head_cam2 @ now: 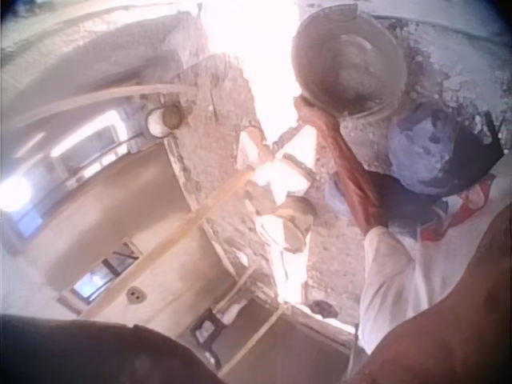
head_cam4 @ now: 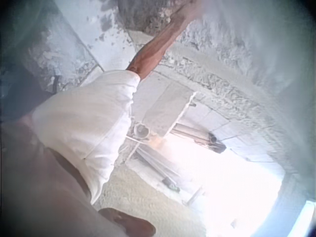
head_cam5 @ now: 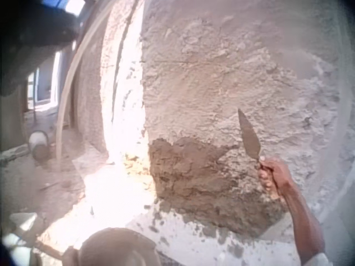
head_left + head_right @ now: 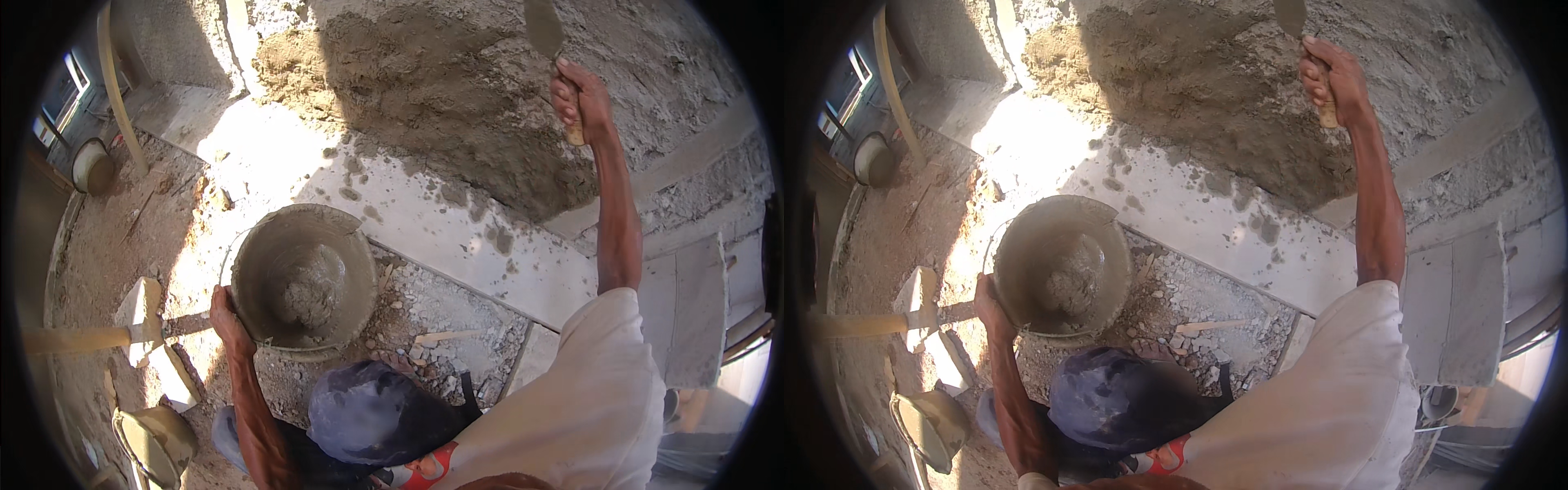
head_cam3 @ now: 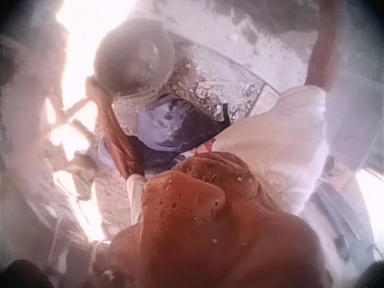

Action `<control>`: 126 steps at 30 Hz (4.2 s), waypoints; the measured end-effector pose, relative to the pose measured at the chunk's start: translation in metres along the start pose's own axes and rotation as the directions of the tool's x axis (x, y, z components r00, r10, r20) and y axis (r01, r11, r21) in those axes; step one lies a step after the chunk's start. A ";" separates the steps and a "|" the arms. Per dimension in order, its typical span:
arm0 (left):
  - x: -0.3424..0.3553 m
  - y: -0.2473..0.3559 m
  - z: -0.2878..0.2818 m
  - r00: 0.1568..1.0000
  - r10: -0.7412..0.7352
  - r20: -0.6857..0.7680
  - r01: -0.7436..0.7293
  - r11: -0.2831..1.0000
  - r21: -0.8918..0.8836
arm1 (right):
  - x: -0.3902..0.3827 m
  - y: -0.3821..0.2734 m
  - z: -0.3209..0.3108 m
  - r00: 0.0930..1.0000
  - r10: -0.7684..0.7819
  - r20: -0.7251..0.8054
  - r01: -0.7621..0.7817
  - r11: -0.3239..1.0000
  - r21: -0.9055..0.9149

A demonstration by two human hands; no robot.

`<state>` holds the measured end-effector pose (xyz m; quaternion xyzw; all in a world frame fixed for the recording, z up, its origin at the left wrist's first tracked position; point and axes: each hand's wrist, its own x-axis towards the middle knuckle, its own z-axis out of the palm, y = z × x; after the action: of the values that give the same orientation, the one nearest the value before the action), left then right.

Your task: The person applies wet plaster to a wall using a trowel, taking plaster from a bucket and smoothing it onto the surface.

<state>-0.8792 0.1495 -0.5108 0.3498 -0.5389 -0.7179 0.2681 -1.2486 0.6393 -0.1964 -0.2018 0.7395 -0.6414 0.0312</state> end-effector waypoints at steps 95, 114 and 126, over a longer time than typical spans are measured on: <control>-0.108 0.016 0.085 0.927 0.272 0.259 -0.363 0.826 0.432 | -0.181 0.206 0.223 0.677 0.220 0.702 0.660 0.241 -0.712; -0.050 0.014 0.036 0.990 0.143 0.006 -0.136 0.926 0.352 | -0.224 0.180 0.286 0.517 0.329 0.791 0.261 0.819 -0.511; -0.018 0.085 -0.101 0.914 0.336 -0.228 -0.167 0.823 0.543 | -0.092 0.062 0.373 0.456 -0.080 0.886 0.437 0.888 -0.144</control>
<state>-0.7871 0.0808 -0.4432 0.4426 -0.7022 -0.4411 0.3412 -1.0670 0.3276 -0.3412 -0.6079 0.6848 -0.3071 0.2590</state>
